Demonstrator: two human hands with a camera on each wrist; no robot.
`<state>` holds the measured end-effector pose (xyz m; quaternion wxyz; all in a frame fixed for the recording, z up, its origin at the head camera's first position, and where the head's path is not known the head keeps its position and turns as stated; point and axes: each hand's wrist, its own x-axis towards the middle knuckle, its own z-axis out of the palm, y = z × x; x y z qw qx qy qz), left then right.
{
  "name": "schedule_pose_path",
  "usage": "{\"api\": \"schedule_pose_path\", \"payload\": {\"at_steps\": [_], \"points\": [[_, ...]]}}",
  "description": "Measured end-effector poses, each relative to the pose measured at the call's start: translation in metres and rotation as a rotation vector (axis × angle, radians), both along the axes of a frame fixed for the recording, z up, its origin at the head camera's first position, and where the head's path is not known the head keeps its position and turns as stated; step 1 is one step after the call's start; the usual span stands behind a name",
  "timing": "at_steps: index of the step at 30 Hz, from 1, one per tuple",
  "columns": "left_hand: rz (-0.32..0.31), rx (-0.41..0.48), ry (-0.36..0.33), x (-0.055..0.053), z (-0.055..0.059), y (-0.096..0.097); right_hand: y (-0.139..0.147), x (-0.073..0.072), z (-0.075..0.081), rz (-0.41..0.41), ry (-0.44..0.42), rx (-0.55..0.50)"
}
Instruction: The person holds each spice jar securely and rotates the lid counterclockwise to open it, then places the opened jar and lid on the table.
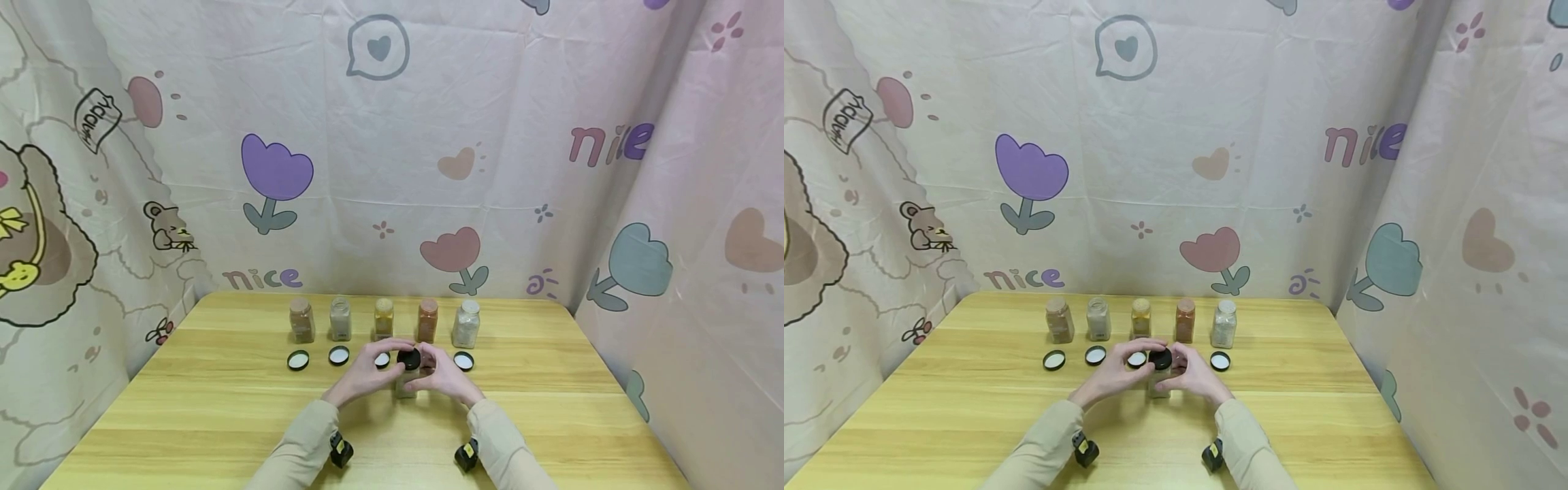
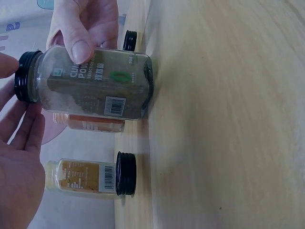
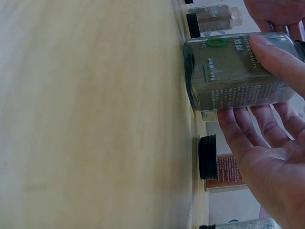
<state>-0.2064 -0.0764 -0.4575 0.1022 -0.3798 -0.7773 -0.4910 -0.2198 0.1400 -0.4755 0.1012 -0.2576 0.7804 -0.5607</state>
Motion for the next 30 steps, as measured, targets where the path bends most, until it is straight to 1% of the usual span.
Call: {"api": "schedule_pose_path", "payload": {"at_steps": [5,7,9,13,18,22,27,30], "points": [[0.013,0.015,0.033,-0.0007,-0.0014,0.0009,0.0006,-0.0003,-0.0010,0.008,0.011,0.005],[0.019,0.022,0.021,-0.0010,-0.0019,0.0012,0.0007,-0.0005,-0.0014,0.013,0.012,0.005],[0.026,0.024,0.024,-0.0009,-0.0022,0.0014,0.0008,-0.0003,-0.0011,0.014,0.010,0.006],[0.022,0.014,0.018,-0.0006,-0.0017,0.0007,0.0005,0.0000,-0.0006,0.006,0.003,0.007],[0.005,0.003,0.000,0.0005,0.0012,0.0001,0.0001,0.0003,0.0006,-0.003,0.003,0.015],[-0.008,0.023,0.000,0.0003,0.0010,-0.0002,0.0001,0.0005,0.0006,-0.002,0.004,0.017],[0.018,0.028,0.032,-0.0002,-0.0002,-0.0002,0.0006,0.0002,-0.0001,0.001,0.005,0.019],[0.026,0.008,0.029,0.0009,0.0005,-0.0008,0.0006,-0.0001,-0.0003,0.003,0.008,0.019]]}}
